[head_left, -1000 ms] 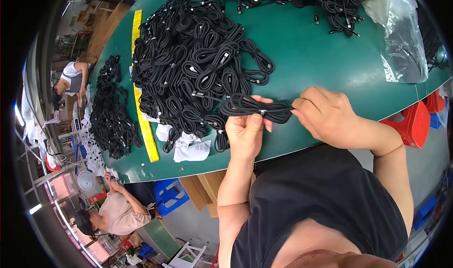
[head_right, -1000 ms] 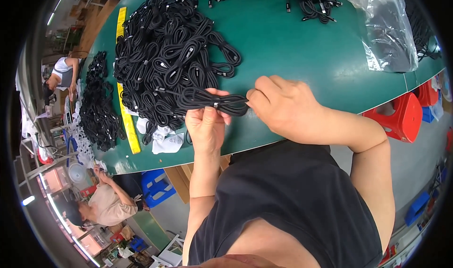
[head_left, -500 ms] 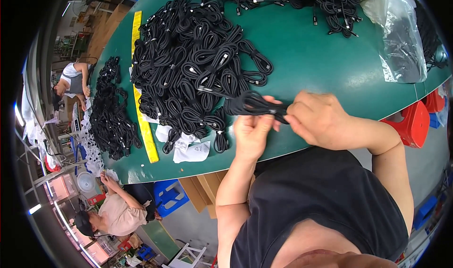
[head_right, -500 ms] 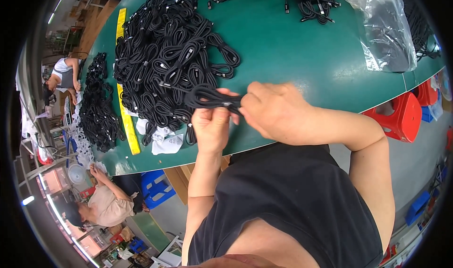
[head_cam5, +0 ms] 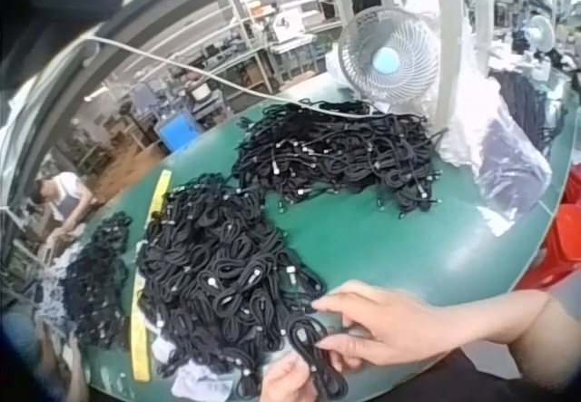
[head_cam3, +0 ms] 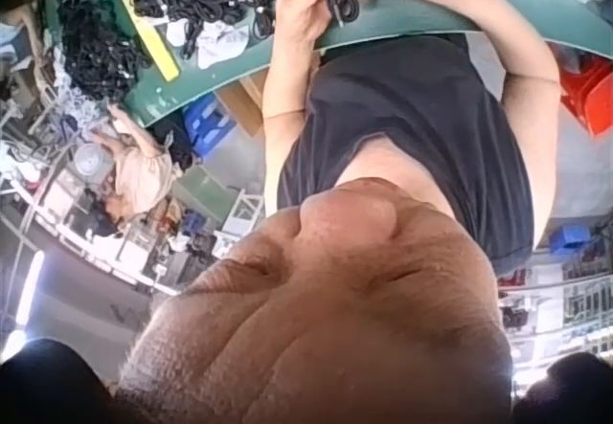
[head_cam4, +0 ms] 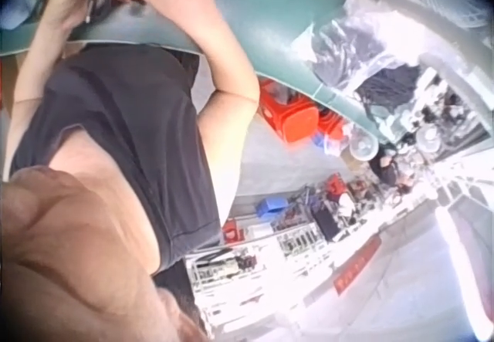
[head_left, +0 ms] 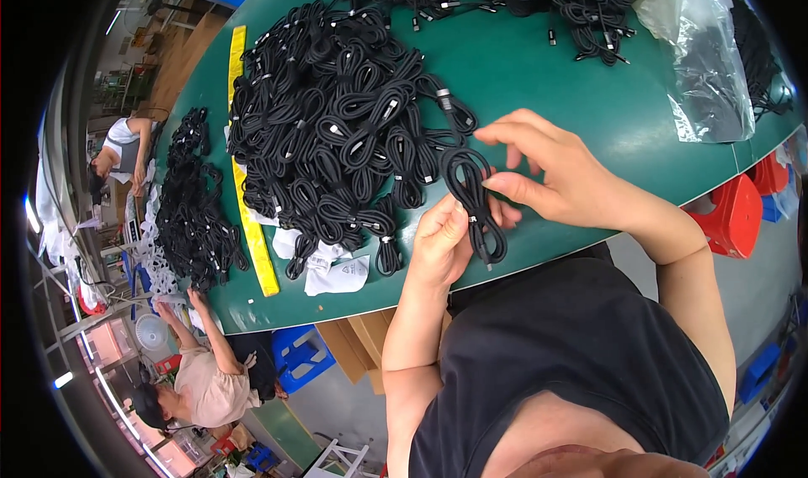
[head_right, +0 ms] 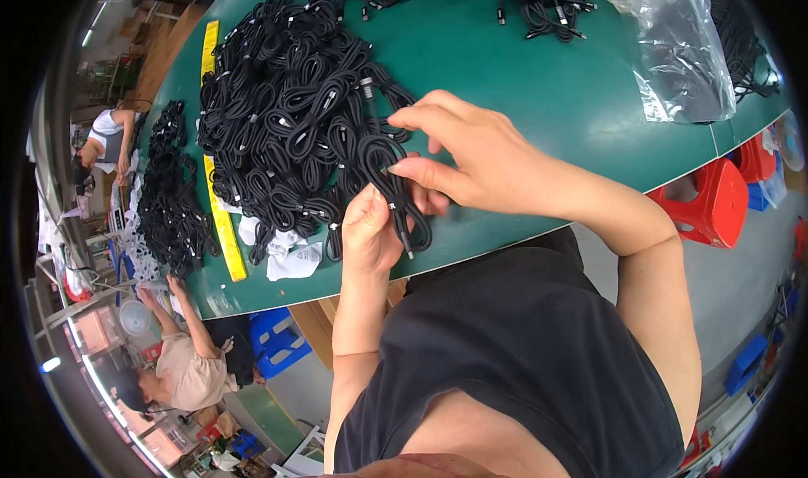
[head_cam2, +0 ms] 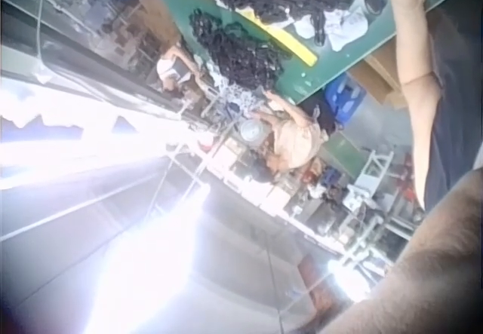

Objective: Bundling and organizing black electronic cables at a factory workbench.

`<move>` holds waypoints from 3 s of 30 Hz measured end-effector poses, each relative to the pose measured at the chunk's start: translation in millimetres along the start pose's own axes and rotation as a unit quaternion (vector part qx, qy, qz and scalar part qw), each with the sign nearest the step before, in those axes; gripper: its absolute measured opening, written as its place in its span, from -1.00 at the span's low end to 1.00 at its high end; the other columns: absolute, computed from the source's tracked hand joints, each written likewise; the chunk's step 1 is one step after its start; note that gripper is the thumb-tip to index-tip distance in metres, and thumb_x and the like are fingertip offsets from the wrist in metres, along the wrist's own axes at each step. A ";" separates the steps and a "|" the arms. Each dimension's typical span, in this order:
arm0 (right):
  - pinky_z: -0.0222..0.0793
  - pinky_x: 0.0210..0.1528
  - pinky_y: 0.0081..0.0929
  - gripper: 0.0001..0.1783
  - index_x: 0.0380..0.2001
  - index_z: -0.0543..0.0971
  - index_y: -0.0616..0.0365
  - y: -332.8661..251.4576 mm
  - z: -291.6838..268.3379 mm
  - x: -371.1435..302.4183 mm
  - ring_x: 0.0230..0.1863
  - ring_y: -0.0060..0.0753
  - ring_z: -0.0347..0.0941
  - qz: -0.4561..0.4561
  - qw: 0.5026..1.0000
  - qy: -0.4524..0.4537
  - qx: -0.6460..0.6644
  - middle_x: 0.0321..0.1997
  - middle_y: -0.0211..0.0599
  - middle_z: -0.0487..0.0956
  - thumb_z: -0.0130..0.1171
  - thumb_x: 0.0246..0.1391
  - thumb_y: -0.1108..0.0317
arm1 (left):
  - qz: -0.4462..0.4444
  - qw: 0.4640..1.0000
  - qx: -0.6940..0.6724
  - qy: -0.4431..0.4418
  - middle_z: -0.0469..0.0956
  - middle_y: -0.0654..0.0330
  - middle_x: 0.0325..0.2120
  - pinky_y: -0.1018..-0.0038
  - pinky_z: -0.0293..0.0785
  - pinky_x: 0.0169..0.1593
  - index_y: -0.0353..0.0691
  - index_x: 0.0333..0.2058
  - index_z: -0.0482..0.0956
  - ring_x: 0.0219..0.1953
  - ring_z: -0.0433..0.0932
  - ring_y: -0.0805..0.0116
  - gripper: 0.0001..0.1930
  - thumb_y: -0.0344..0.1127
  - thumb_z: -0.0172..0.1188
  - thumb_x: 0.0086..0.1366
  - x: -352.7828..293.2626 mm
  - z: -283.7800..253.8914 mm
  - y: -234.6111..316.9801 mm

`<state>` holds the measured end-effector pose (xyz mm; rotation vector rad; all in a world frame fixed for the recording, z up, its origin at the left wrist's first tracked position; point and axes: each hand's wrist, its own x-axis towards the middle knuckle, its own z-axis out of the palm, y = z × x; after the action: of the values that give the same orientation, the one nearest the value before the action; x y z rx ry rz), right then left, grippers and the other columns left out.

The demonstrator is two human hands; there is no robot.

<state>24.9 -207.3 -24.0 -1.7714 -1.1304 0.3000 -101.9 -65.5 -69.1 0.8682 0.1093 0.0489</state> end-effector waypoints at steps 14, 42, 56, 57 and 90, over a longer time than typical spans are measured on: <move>0.25 -0.49 -0.76 -0.65 -0.09 0.37 0.25 17.7 6.1 16.0 -0.40 -0.77 0.33 0.184 0.917 -0.025 0.352 -0.35 -0.45 0.44 0.12 0.03 0.43 | -0.001 0.994 0.073 0.086 0.47 0.05 -0.42 0.61 0.32 -0.58 -0.38 0.06 0.22 -0.60 0.40 0.46 -0.54 -0.20 -0.04 0.29 -9.6 1.4 -2.3; 0.38 -0.45 -0.45 -0.67 -0.32 0.46 0.15 17.3 8.9 -20.7 -0.48 -0.35 0.45 -0.185 0.976 0.008 -0.115 -0.29 -0.24 0.45 0.25 -0.27 0.46 | 0.115 0.987 0.010 0.113 0.46 0.01 -0.17 0.58 0.35 -0.39 -0.30 -0.08 0.36 -0.35 0.46 0.44 -0.65 -0.23 0.08 0.22 7.5 -10.8 -0.5; 0.20 -0.50 -0.45 -0.81 -0.52 0.44 0.15 5.9 24.7 -19.2 -0.51 -0.37 0.35 -0.186 0.964 0.058 -0.182 -0.53 -0.36 0.33 0.22 -0.31 0.47 | 0.097 0.988 0.027 0.117 0.49 -0.02 -0.22 0.62 0.40 -0.48 -0.35 -0.16 0.41 -0.44 0.48 0.46 -0.67 -0.31 0.19 0.14 8.5 -7.1 -14.5; 0.20 -0.50 -0.45 -0.81 -0.52 0.44 0.15 7.2 23.7 -17.9 -0.51 -0.37 0.35 -0.186 0.964 0.058 -0.182 -0.53 -0.36 0.33 0.22 -0.31 0.47 | 0.106 0.986 -0.005 0.127 0.49 -0.03 -0.21 0.62 0.40 -0.48 -0.35 -0.16 0.41 -0.44 0.47 0.46 -0.66 -0.30 0.19 0.14 9.3 -5.8 -11.6; 0.17 -0.37 -0.37 -0.81 -0.49 0.39 0.16 22.1 22.2 -13.8 -0.50 -0.25 0.31 -0.153 0.981 0.028 -0.120 -0.53 -0.30 0.31 0.20 -0.24 0.51 | 0.128 0.983 0.067 0.115 0.48 -0.02 -0.17 0.57 0.46 -0.33 -0.40 -0.13 0.41 -0.33 0.51 0.39 -0.62 -0.35 0.23 0.09 5.5 -12.0 -8.5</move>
<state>15.8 -207.1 -57.0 -1.7652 -1.4231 -0.0737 -97.9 -61.4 -83.8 1.0054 0.2188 0.3883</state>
